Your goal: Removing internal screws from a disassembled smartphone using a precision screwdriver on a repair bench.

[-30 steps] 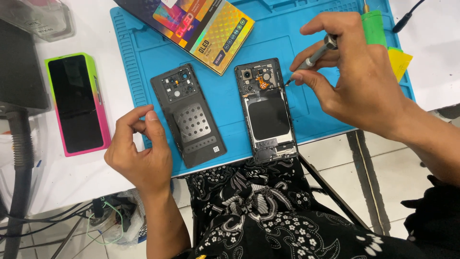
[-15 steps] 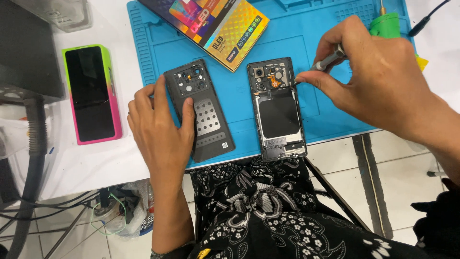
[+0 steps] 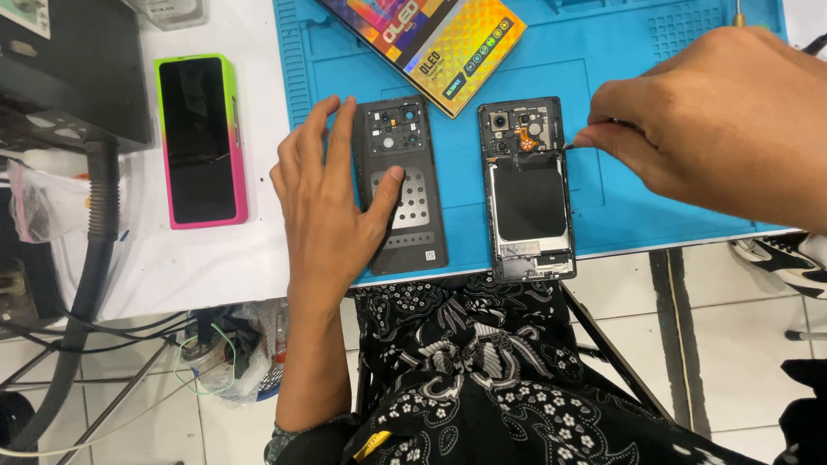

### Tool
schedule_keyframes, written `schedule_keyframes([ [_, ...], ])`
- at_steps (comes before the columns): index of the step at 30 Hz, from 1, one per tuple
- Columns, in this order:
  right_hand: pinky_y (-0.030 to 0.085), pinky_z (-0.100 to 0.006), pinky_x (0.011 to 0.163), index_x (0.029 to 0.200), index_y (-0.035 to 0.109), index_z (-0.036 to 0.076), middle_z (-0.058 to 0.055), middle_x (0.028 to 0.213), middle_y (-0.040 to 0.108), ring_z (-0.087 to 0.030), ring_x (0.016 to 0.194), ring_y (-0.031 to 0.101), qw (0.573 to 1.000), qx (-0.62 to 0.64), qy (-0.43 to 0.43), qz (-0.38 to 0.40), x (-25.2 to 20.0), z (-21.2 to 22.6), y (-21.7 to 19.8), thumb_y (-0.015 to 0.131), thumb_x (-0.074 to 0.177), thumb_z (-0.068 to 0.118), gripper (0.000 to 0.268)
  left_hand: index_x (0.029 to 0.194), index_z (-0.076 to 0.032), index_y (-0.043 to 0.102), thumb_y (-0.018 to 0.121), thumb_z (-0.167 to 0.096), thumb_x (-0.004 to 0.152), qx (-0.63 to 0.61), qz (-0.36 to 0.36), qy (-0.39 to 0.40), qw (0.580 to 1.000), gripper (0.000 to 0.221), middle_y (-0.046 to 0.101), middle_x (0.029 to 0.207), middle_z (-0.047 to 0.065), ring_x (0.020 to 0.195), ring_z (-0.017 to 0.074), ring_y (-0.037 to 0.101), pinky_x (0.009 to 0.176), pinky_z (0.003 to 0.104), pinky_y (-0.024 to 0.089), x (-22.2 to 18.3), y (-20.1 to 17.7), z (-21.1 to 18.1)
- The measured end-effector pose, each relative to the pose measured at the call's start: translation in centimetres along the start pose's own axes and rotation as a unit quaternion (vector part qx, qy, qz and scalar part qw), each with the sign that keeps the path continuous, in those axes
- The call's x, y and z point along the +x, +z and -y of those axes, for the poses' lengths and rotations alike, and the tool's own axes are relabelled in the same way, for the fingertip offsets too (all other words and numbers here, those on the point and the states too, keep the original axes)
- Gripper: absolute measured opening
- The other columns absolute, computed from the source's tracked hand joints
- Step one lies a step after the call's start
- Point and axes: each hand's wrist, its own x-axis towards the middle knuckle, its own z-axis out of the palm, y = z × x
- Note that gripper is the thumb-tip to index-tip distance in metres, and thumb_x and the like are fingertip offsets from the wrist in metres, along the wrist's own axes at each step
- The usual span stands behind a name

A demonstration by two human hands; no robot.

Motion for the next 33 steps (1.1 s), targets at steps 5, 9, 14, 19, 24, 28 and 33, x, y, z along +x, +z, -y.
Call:
schedule_keyframes([
  [5,0.057,-0.042,0.054,0.116,0.065,0.038,0.016,0.090,0.073,-0.021,0.077,0.075,0.996,0.073,-0.039,-0.011,0.4,-0.6,-0.7,0.058,0.102,0.049,0.019,0.154,-0.003,0.038,0.031,-0.034,0.113,-0.047,0.040,-0.004,0.998,0.052,0.047,0.158,0.011,0.148,0.0351,0.034,0.115,0.052,0.026,0.2,-0.4,0.0],
  [9,0.045,-0.037,0.053,0.112,0.068,0.040,0.005,0.054,0.069,-0.025,0.054,0.067,0.998,0.049,-0.029,0.006,0.1,-1.4,-0.3,0.046,0.111,0.057,0.028,0.160,-0.006,0.032,0.026,-0.037,0.114,-0.055,0.071,-0.004,0.996,0.056,0.040,0.166,0.009,0.154,0.0349,0.027,0.116,0.052,0.020,0.1,-0.5,0.1],
  [14,0.057,-0.042,0.055,0.123,0.062,0.034,0.017,0.101,0.071,-0.018,0.080,0.075,0.993,0.109,-0.047,-0.001,-0.5,-1.2,-1.3,0.049,0.101,0.051,0.031,0.157,-0.005,0.035,0.025,-0.037,0.114,-0.073,0.044,-0.002,0.996,0.055,0.048,0.158,0.012,0.149,0.0352,0.034,0.116,0.052,0.024,-0.1,-0.4,0.3],
  [19,0.056,-0.044,0.060,0.119,0.060,0.033,0.013,0.105,0.067,-0.022,0.074,0.070,0.983,0.168,-0.071,-0.017,-0.9,-1.9,-1.3,0.053,0.104,0.027,0.018,0.162,-0.011,0.029,0.020,-0.046,0.114,-0.098,0.034,-0.034,0.994,0.060,0.032,0.169,0.011,0.157,0.0319,0.029,0.123,0.052,0.024,-0.4,-0.4,0.3],
  [24,0.060,-0.039,0.070,0.119,0.063,0.036,0.012,0.076,0.078,-0.016,0.075,0.076,0.982,0.175,-0.025,0.068,-0.6,-1.9,-1.6,0.048,0.107,0.039,0.019,0.159,-0.008,0.036,0.023,-0.044,0.115,-0.099,0.017,-0.029,0.994,0.059,0.036,0.166,0.012,0.154,0.0335,0.032,0.122,0.053,0.028,-0.4,-0.5,0.2],
  [28,0.060,-0.049,0.071,0.125,0.062,0.031,0.009,0.120,0.070,-0.024,0.087,0.073,0.971,0.211,-0.108,0.017,-1.1,-2.3,-0.9,0.054,0.099,0.027,0.027,0.156,-0.006,0.039,0.025,-0.041,0.115,-0.093,0.014,-0.018,0.995,0.056,0.041,0.163,0.014,0.151,0.0337,0.036,0.120,0.051,0.029,-0.5,-0.5,0.1],
  [33,0.058,-0.042,0.062,0.122,0.065,0.029,0.009,0.116,0.068,-0.021,0.080,0.072,0.978,0.183,-0.092,-0.029,-1.5,-2.4,-0.3,0.054,0.103,0.025,0.021,0.148,-0.002,0.050,0.032,-0.034,0.116,-0.121,-0.027,0.021,0.992,0.048,0.054,0.152,0.015,0.144,0.0334,0.048,0.119,0.049,0.032,-0.6,-0.8,0.0],
])
